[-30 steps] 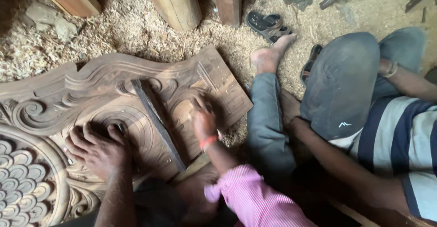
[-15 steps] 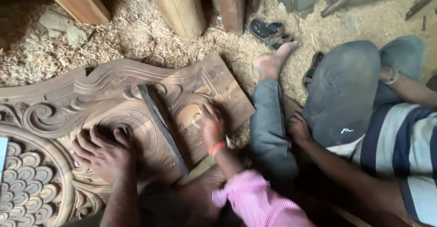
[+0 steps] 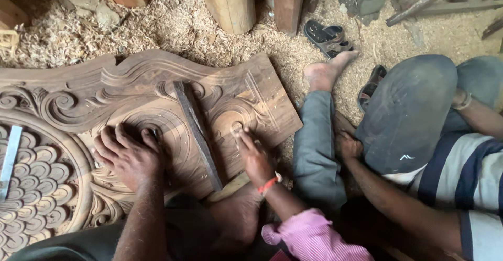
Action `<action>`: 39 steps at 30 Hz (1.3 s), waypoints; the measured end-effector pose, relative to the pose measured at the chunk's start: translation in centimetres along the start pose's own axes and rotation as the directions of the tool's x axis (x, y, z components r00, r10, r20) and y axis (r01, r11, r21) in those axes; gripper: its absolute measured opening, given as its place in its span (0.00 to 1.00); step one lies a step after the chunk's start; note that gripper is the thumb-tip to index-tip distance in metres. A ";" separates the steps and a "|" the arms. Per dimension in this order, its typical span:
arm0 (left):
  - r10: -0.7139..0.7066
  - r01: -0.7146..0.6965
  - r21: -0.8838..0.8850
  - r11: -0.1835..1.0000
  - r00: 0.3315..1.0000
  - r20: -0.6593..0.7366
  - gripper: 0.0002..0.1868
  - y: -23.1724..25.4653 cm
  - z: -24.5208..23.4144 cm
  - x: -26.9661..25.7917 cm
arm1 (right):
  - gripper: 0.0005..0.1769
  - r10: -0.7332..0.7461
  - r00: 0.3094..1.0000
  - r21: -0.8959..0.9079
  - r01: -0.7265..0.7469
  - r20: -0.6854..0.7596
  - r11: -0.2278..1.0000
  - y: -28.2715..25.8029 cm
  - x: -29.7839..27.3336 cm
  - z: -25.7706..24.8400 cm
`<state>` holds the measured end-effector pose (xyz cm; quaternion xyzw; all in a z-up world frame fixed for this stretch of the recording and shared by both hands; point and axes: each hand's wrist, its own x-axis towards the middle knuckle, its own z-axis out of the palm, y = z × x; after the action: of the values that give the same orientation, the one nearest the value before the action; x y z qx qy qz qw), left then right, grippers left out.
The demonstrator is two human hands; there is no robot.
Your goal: The person carves intricate patterns into a wooden panel using a chisel and a wooden mallet. They then smooth the carved surface with a sanding block and wipe away wood shavings with their hand.
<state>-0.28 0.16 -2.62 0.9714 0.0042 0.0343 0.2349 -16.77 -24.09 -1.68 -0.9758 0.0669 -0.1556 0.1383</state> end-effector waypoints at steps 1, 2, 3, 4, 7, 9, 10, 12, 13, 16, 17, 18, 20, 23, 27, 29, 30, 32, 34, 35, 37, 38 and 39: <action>-0.005 0.005 -0.004 1.000 1.000 -0.002 0.38 -0.1 0.2 0.1 | 0.22 0.016 0.999 0.014 -0.017 0.044 1.000 0.0 0.0 -0.3; 0.007 -0.007 0.024 1.000 1.000 -0.016 0.37 -0.3 0.3 -0.1 | 0.23 0.034 0.995 0.031 -0.037 0.091 0.999 -0.4 -0.3 -0.4; 0.020 -0.018 0.053 0.998 0.999 -0.028 0.37 -0.5 0.3 -0.4 | 0.25 0.052 0.989 0.047 -0.059 0.137 0.997 -0.5 -0.1 -0.3; 0.046 -0.042 0.076 0.996 0.998 -0.040 0.36 -0.3 0.4 -0.4 | 0.25 -0.014 0.995 0.020 0.012 0.101 1.000 -0.5 0.4 -0.2; 0.009 -0.009 -0.011 1.000 1.000 -0.026 0.37 0.2 0.1 0.3 | 0.27 -0.031 0.993 -0.031 0.035 0.117 0.999 -0.2 3.9 0.6; 0.020 -0.019 0.027 0.999 1.000 -0.015 0.37 -0.2 -0.4 -0.7 | 0.29 0.239 0.910 -0.055 -0.234 0.339 0.971 -0.6 3.9 0.5; 0.029 -0.028 0.038 0.999 1.000 -0.013 0.36 0.1 -0.4 -0.6 | 0.26 0.175 0.951 -0.039 -0.171 0.256 0.985 -0.5 4.0 0.3; 0.028 -0.027 0.025 0.999 0.999 -0.034 0.36 0.5 -0.4 0.0 | 0.21 0.035 0.996 -0.024 -0.034 0.080 0.999 -0.7 3.5 -0.4; 0.028 -0.027 0.018 0.999 0.999 -0.047 0.37 0.7 -0.3 0.6 | 0.21 -0.029 0.999 -0.036 0.031 0.034 0.999 -0.4 3.8 -0.5; 0.034 -0.035 -0.038 0.999 0.999 -0.023 0.36 -0.1 -0.2 -0.5 | 0.22 -0.122 0.993 -0.045 0.121 -0.009 0.992 -0.4 1.7 0.0; 0.039 -0.040 -0.042 0.998 0.999 -0.022 0.35 -0.3 -0.2 -1.4 | 0.22 -0.086 0.996 -0.041 0.086 0.014 0.995 -0.4 0.6 0.2; 0.042 -0.045 -0.055 0.998 0.998 -0.043 0.35 0.0 -0.1 -1.2 | 0.23 -0.066 0.998 -0.041 0.067 0.021 0.997 0.1 1.2 0.7; 0.045 -0.050 -0.059 0.997 0.997 -0.069 0.34 0.1 -0.4 -1.0 | 0.25 0.200 0.956 0.073 -0.220 0.215 0.973 0.0 1.6 1.2; 0.056 -0.060 -0.039 0.997 0.993 -0.105 0.35 0.7 -0.2 1.2 | 0.22 -0.020 0.998 -0.001 0.020 0.059 1.000 0.4 4.0 1.8; 0.047 -0.051 -0.066 0.996 0.997 -0.060 0.35 -0.7 0.5 -2.0 | 0.27 0.104 0.989 0.076 -0.112 0.106 0.991 0.1 0.0 2.0; 0.049 -0.055 -0.086 0.995 0.996 -0.074 0.35 -0.4 0.3 -1.0 | 0.25 0.046 0.999 -0.022 -0.046 0.001 0.999 0.4 1.5 2.0; 0.054 -0.058 -0.064 0.996 0.996 -0.071 0.36 -0.2 0.2 -0.5 | 0.24 0.010 0.999 -0.076 -0.014 -0.052 0.997 0.5 2.6 2.0; 0.058 -0.060 -0.031 0.998 0.996 -0.073 0.36 0.3 0.0 0.6 | 0.23 -0.153 0.986 -0.098 0.147 -0.065 0.984 0.7 4.1 1.7; 0.057 -0.057 0.001 0.998 0.996 -0.062 0.36 0.3 0.3 0.3 | 0.24 -0.094 0.994 -0.083 0.098 0.054 0.992 0.8 3.9 2.1; 0.057 -0.057 0.005 0.998 0.996 -0.071 0.36 0.1 0.6 -0.4 | 0.26 0.046 0.983 -0.072 -0.034 0.176 0.997 0.7 3.0 2.4; 0.065 -0.064 0.021 0.998 0.995 -0.080 0.35 -0.9 0.1 -2.6 | 0.28 0.326 0.875 -0.084 -0.317 0.357 0.945 -0.5 0.0 2.8; 0.055 -0.056 0.000 0.998 0.995 -0.078 0.36 -0.4 0.0 -1.5 | 0.27 0.435 0.818 -0.091 -0.435 0.375 0.896 -0.3 1.5 3.3; 0.046 -0.048 -0.022 0.999 0.996 -0.076 0.36 0.2 -0.3 -0.2 | 0.26 0.535 0.748 -0.097 -0.545 0.393 0.833 -0.4 2.9 3.7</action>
<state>-0.52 0.14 -2.26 0.9664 -0.0101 0.0765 0.2450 -12.85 -23.31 -4.09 -0.9233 0.3139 0.0952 0.1997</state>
